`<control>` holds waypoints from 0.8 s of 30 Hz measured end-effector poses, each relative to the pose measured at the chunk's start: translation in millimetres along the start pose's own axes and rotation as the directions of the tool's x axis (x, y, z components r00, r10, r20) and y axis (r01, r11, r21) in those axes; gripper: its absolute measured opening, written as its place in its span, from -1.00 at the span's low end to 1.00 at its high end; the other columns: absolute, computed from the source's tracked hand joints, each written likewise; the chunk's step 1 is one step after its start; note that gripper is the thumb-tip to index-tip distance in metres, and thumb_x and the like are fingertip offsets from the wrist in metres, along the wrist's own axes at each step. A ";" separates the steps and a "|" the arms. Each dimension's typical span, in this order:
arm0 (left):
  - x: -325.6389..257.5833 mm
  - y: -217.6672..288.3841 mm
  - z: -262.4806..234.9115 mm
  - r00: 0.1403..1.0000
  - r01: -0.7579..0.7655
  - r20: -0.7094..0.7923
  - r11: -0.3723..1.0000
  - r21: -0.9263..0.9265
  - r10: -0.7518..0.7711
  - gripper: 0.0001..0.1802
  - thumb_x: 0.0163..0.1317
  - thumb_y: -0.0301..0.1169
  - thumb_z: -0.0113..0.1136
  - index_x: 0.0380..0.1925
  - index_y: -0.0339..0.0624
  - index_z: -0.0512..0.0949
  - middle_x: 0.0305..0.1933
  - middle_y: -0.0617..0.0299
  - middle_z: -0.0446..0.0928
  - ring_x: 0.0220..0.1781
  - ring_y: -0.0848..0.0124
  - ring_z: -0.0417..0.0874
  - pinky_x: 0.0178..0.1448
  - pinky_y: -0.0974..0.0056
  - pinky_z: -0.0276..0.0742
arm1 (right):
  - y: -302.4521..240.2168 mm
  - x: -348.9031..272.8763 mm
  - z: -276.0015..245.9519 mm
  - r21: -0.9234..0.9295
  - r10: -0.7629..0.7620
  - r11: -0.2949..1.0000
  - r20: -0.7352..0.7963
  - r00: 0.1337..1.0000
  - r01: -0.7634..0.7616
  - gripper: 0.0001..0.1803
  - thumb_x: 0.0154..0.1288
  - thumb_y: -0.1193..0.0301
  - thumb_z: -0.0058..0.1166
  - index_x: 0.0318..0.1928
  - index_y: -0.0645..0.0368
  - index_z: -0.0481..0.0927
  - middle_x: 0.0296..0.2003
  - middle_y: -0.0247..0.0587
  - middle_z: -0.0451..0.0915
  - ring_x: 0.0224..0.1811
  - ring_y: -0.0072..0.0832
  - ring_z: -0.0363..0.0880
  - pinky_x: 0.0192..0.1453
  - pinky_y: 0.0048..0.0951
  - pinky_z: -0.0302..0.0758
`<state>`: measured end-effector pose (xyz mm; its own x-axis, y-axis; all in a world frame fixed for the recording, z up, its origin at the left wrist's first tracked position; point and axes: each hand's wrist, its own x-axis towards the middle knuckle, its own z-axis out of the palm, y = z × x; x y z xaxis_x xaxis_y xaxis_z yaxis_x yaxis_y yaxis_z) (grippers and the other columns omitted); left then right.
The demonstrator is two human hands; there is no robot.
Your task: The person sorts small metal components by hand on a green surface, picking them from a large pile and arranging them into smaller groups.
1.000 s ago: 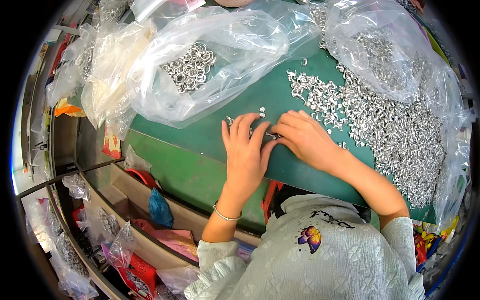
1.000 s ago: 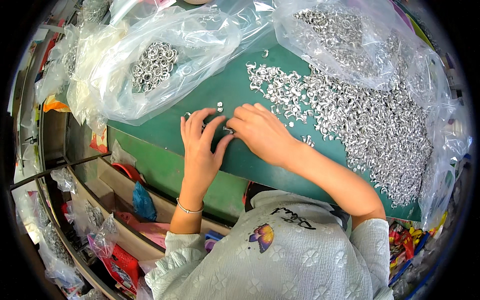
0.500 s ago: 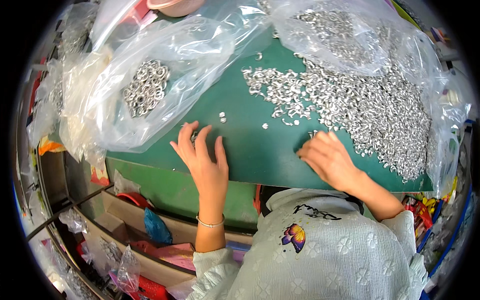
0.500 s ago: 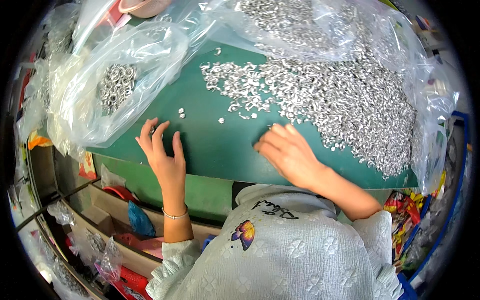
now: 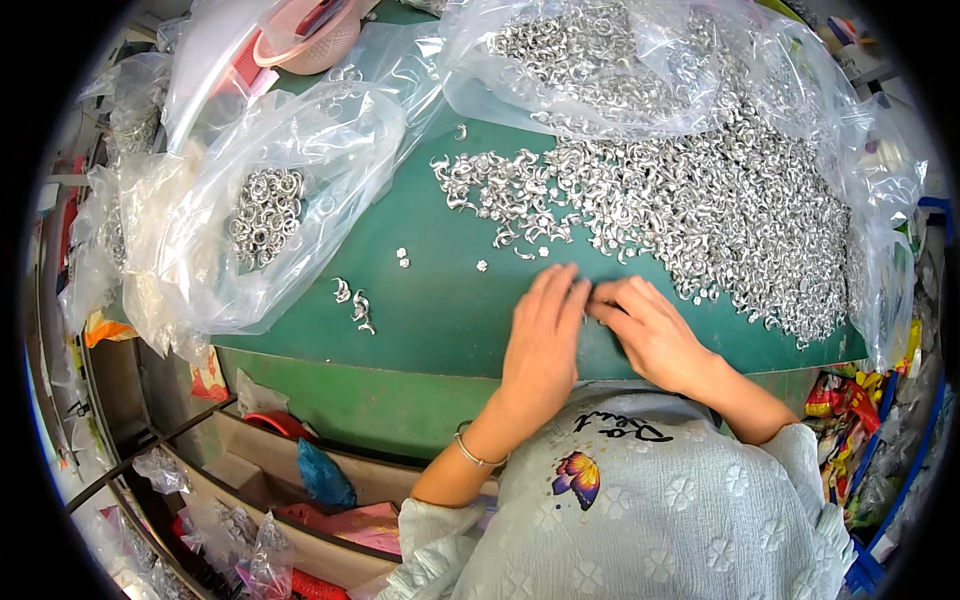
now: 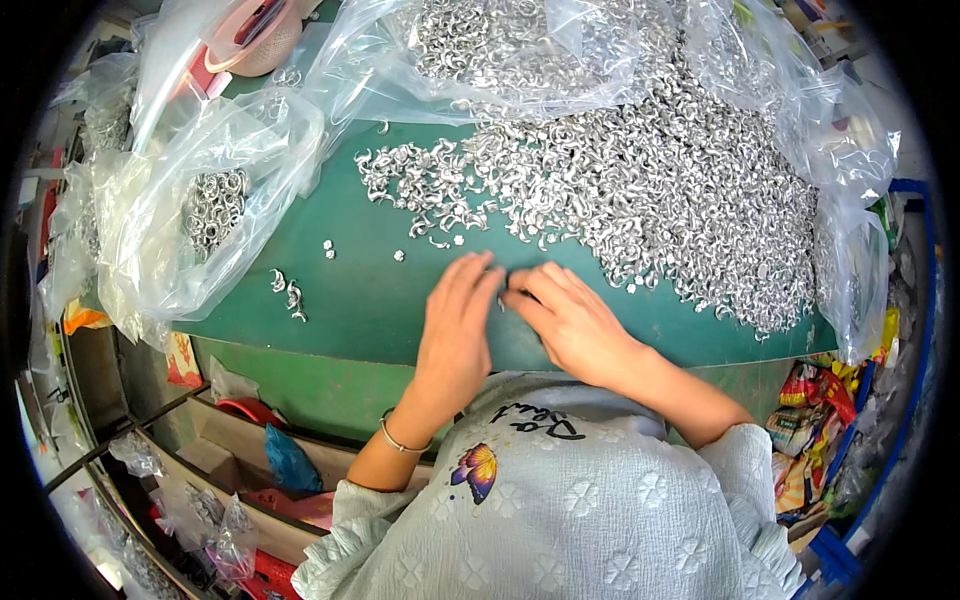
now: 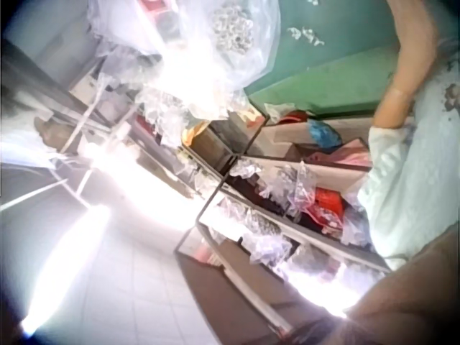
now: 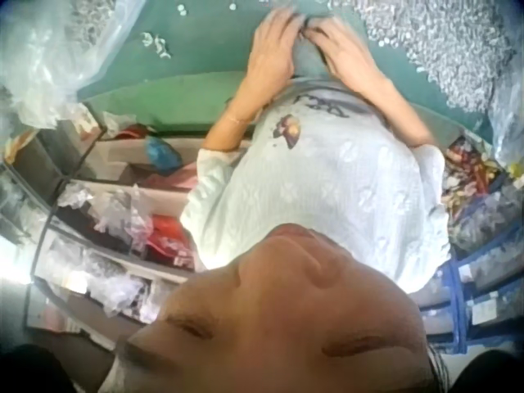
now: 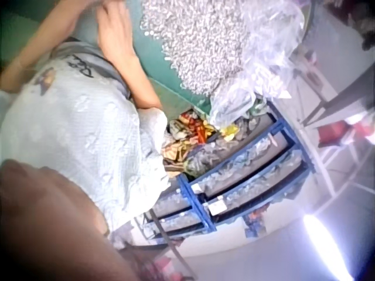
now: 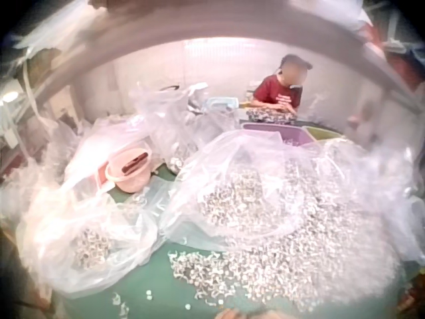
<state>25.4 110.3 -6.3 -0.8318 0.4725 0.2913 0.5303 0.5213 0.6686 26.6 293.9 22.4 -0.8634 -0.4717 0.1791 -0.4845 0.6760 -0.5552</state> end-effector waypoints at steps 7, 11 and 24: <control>-5.2 15.2 -0.6 0.993 0.091 -0.056 0.980 -0.177 -0.103 -0.44 0.07 -0.77 0.00 0.15 -0.40 0.38 0.17 -0.18 0.37 0.23 -0.08 0.40 0.29 0.02 0.33 | 14.7 54.4 0.1 -0.140 -0.051 0.990 -0.191 0.980 0.024 -0.68 0.11 0.54 0.18 -0.08 0.24 0.56 -0.07 -0.17 0.51 0.03 -0.18 0.44 0.11 -0.18 0.35; 20.7 -6.7 -19.1 0.970 0.198 -0.184 0.959 0.203 -0.161 -0.59 0.18 -0.67 0.12 0.08 -0.31 0.46 0.12 0.01 0.42 0.06 0.03 0.47 0.16 0.06 0.36 | 19.8 48.7 10.4 -0.290 -0.103 0.953 -0.050 0.993 0.084 -0.67 0.14 0.43 0.20 -0.05 0.17 0.57 -0.04 -0.25 0.51 0.17 -0.27 0.39 0.25 -0.10 0.23; -2.0 -8.9 -20.2 0.947 0.249 -0.210 0.968 0.006 -0.242 -0.76 0.17 -0.63 0.19 -0.13 -0.28 0.55 -0.20 0.09 0.52 -0.19 0.14 0.53 -0.12 0.16 0.40 | 33.3 33.0 -16.2 -0.053 0.015 0.998 -0.295 0.955 -0.033 -0.80 0.06 0.55 0.26 -0.26 0.13 0.62 -0.34 -0.33 0.56 -0.14 -0.33 0.51 0.14 -0.25 0.26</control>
<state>19.0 90.4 1.0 -0.9508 0.1719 0.2577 0.3074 0.6265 0.7162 -20.4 310.0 23.0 -0.8739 -0.2734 0.4020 -0.4630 0.7203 -0.5165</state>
